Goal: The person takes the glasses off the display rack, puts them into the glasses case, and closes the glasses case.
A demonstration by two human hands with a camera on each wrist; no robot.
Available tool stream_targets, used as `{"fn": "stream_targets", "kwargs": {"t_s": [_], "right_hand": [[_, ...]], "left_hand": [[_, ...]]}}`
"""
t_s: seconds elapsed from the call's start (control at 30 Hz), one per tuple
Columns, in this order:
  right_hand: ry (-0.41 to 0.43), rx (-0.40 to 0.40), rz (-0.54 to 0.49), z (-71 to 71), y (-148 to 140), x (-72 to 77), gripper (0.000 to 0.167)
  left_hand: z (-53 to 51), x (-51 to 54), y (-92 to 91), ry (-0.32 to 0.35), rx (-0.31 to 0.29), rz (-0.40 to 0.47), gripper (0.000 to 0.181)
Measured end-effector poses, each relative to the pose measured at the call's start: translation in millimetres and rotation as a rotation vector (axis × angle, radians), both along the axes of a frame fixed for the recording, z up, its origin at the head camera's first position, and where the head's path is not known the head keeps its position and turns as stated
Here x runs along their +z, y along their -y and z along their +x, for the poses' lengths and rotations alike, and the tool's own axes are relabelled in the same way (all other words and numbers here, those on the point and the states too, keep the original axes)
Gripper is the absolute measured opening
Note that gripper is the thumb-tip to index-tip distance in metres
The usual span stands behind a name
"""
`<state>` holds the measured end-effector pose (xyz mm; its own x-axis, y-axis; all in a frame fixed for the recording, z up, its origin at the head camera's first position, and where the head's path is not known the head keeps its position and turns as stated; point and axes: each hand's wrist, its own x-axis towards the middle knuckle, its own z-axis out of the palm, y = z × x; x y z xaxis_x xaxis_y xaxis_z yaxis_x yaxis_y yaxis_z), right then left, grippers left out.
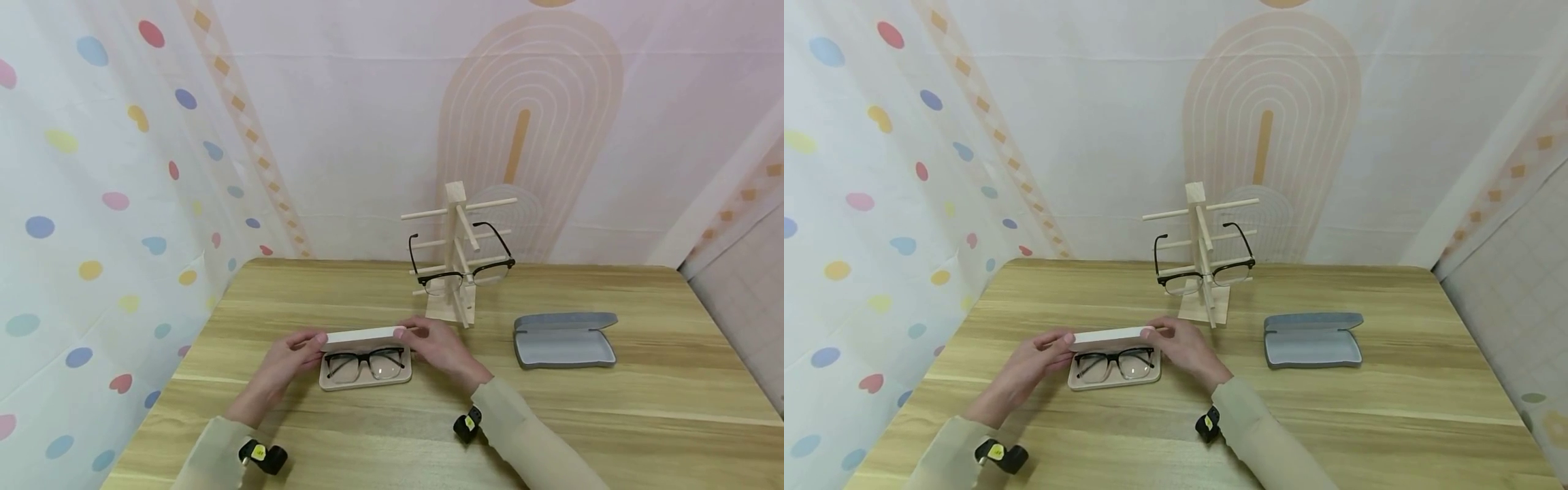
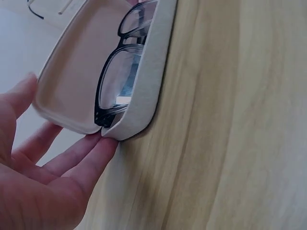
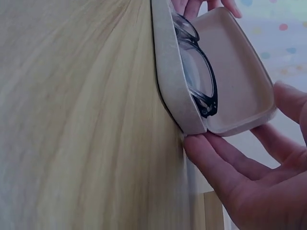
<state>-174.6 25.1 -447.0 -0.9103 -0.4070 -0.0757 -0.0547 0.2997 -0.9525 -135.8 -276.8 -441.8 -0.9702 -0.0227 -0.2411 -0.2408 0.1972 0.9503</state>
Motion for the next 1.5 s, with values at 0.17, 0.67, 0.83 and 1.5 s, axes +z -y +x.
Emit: {"fn": "stream_targets", "kwargs": {"t_s": [0.17,0.67,0.83,1.5], "right_hand": [[0.103,0.044,-0.103,-0.8,-3,-0.3,0.042],[-0.006,0.09,-0.034,-1.7,-11,-1.0,0.042],[0.024,0.119,-0.062,-2.5,-13,-0.4,0.042],[0.002,0.165,-0.022,-3.0,-16,-5.1,0.04]], "left_hand": [[-0.2,-0.4,5.9,0.004,-0.06,0.068,0.052],[2.8,1.3,16.1,0.036,-0.172,0.15,0.055],[4.3,1.3,18.7,0.033,-0.224,0.141,0.054],[7.8,-5.8,19.2,-0.071,-0.3,0.052,0.051]]}}
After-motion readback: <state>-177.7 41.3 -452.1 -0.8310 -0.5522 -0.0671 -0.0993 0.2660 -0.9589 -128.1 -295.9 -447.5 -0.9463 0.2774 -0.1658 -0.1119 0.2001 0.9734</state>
